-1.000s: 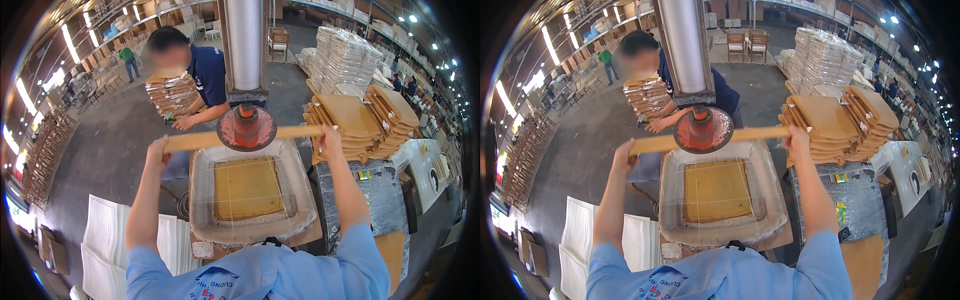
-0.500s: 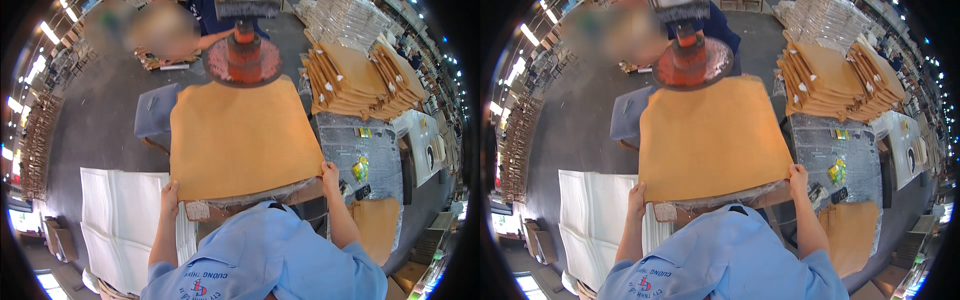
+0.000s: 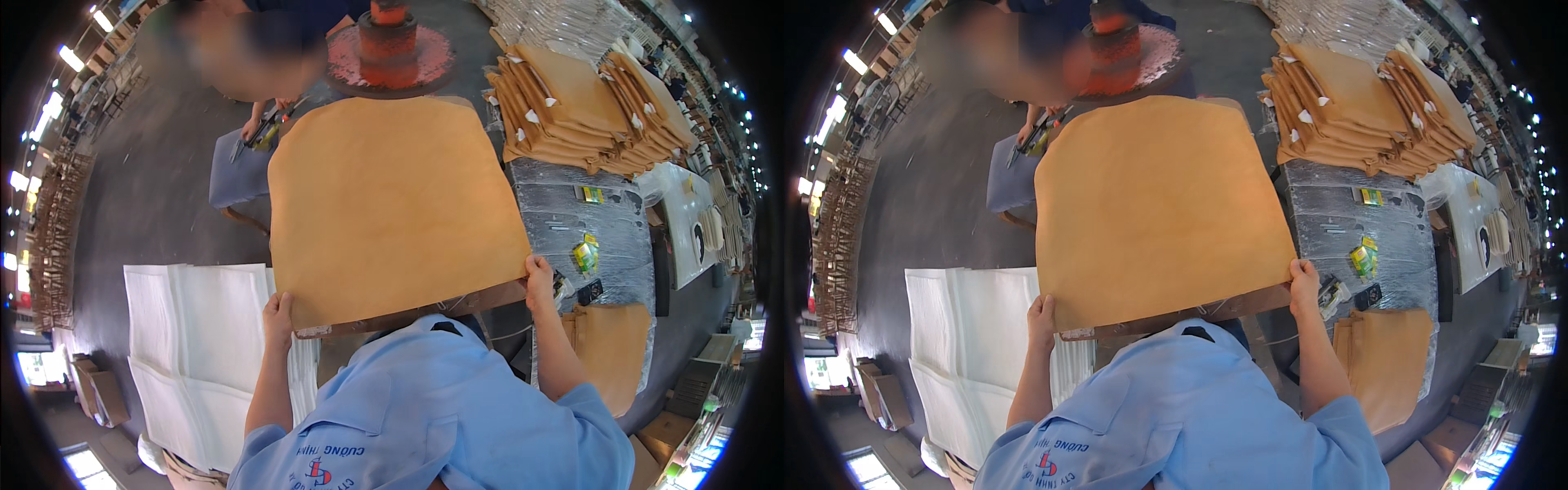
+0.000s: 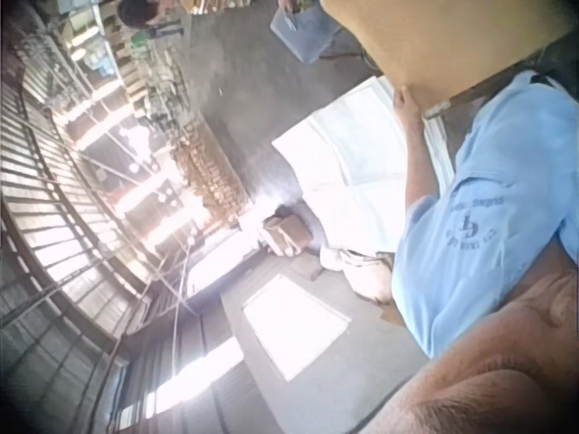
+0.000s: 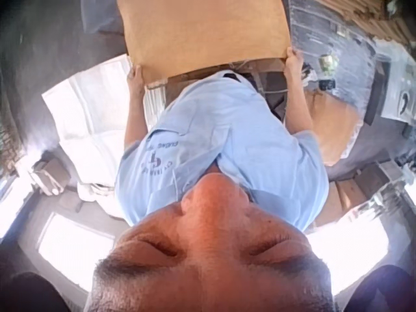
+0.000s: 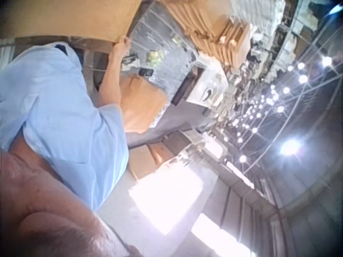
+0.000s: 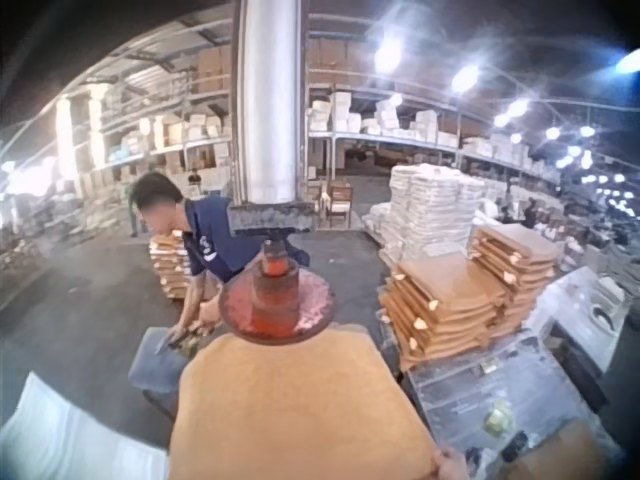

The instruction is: The person assembles chair cushions by layering fabric and foam on a wooden frame, then uses a pneumatic staple gun to secure the fabric edges. The process is repeated for multiple cushions with a coworker assisting by applying adhesive and handing materials.

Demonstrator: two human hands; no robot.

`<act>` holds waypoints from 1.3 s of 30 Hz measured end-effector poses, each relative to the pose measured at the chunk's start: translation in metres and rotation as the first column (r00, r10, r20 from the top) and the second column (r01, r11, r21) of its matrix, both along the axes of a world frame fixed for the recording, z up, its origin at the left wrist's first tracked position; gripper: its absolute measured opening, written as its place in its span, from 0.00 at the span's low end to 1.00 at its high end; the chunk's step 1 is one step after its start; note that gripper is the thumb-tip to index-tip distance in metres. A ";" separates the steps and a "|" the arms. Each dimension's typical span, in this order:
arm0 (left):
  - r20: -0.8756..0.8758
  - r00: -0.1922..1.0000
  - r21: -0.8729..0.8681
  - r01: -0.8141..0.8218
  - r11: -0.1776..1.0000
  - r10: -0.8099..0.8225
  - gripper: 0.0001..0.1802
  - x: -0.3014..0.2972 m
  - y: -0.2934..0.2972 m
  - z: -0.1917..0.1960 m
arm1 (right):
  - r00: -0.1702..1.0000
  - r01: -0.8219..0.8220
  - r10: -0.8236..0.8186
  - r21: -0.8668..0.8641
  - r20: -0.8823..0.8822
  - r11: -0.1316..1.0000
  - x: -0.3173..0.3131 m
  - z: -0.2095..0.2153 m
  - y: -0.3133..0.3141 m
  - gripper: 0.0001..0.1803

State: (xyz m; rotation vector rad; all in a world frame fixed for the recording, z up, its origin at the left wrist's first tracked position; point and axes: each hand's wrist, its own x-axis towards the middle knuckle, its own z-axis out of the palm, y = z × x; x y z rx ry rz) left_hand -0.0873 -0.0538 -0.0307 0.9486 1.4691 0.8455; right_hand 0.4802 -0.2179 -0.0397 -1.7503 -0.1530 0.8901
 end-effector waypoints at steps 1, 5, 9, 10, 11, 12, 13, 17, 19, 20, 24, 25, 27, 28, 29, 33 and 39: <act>-0.003 1.000 0.010 -0.006 1.000 0.006 0.14 -0.001 -0.001 -0.001 | 1.000 -0.002 0.002 0.001 0.003 1.000 -0.002 -0.002 -0.002 0.11; 0.073 0.997 0.025 -0.014 1.000 0.013 0.14 -0.003 0.002 -0.003 | 1.000 0.014 -0.014 0.048 -0.007 0.999 -0.006 -0.010 -0.012 0.10; 0.163 0.987 0.044 0.001 0.999 -0.009 0.15 -0.007 0.004 -0.003 | 1.000 0.016 -0.015 0.068 -0.016 0.998 -0.016 -0.015 -0.019 0.09; 0.177 0.984 0.052 0.003 0.999 -0.012 0.15 -0.008 0.005 -0.004 | 1.000 0.014 -0.012 0.069 -0.019 0.998 -0.019 -0.016 -0.020 0.08; 0.176 0.984 0.052 -0.001 0.999 -0.009 0.15 -0.009 0.006 -0.004 | 1.000 0.022 -0.020 0.070 -0.023 0.997 -0.022 -0.016 -0.021 0.08; 0.175 0.985 0.052 -0.004 0.999 -0.005 0.15 -0.009 0.007 -0.005 | 0.999 0.030 -0.028 0.071 -0.026 0.997 -0.025 -0.016 -0.021 0.08; 0.173 0.985 0.052 -0.007 0.999 -0.002 0.15 -0.010 0.007 -0.006 | 0.999 0.038 -0.036 0.072 -0.029 0.997 -0.027 -0.017 -0.021 0.08; 0.186 0.982 0.064 0.009 0.998 -0.021 0.14 -0.017 0.010 -0.013 | 0.999 0.043 -0.040 0.109 -0.027 0.993 -0.028 -0.021 -0.021 0.07; 0.202 0.979 0.070 0.000 0.998 -0.014 0.14 -0.016 0.009 -0.017 | 0.999 0.037 -0.034 0.110 -0.030 0.993 -0.027 -0.023 -0.021 0.07; 0.198 0.980 0.063 -0.003 0.998 -0.009 0.14 -0.015 0.008 -0.018 | 0.999 0.041 -0.039 0.125 -0.021 0.991 -0.026 -0.025 -0.022 0.07; 0.193 0.981 0.058 -0.008 0.998 -0.004 0.14 -0.013 0.006 -0.021 | 0.999 0.045 -0.045 0.148 -0.006 0.988 -0.023 -0.030 -0.022 0.08; 0.195 0.981 0.063 -0.006 0.998 -0.006 0.15 -0.014 0.006 -0.021 | 0.999 0.045 -0.044 0.143 -0.007 0.989 -0.023 -0.031 -0.022 0.08; 0.212 0.977 0.061 -0.011 0.998 -0.002 0.15 -0.015 0.005 -0.023 | 0.999 0.045 -0.045 0.135 -0.001 0.990 -0.024 -0.032 -0.020 0.09; 0.220 0.976 0.061 -0.013 0.998 -0.001 0.15 -0.015 0.004 -0.023 | 0.999 0.045 -0.046 0.130 0.002 0.990 -0.024 -0.032 -0.019 0.09; 0.217 0.976 0.071 -0.011 0.997 -0.004 0.15 -0.015 0.004 -0.024 | 0.998 0.050 -0.052 0.132 0.017 0.990 -0.024 -0.033 -0.019 0.09; 0.182 0.983 0.084 -0.015 0.996 -0.001 0.15 -0.014 0.001 -0.023 | 0.998 0.044 -0.051 0.144 0.045 0.989 -0.025 -0.034 -0.019 0.08; 0.210 0.978 0.062 -0.026 0.998 0.013 0.14 -0.007 -0.002 -0.018 | 0.997 0.037 -0.045 0.129 0.062 0.991 -0.017 -0.041 -0.019 0.07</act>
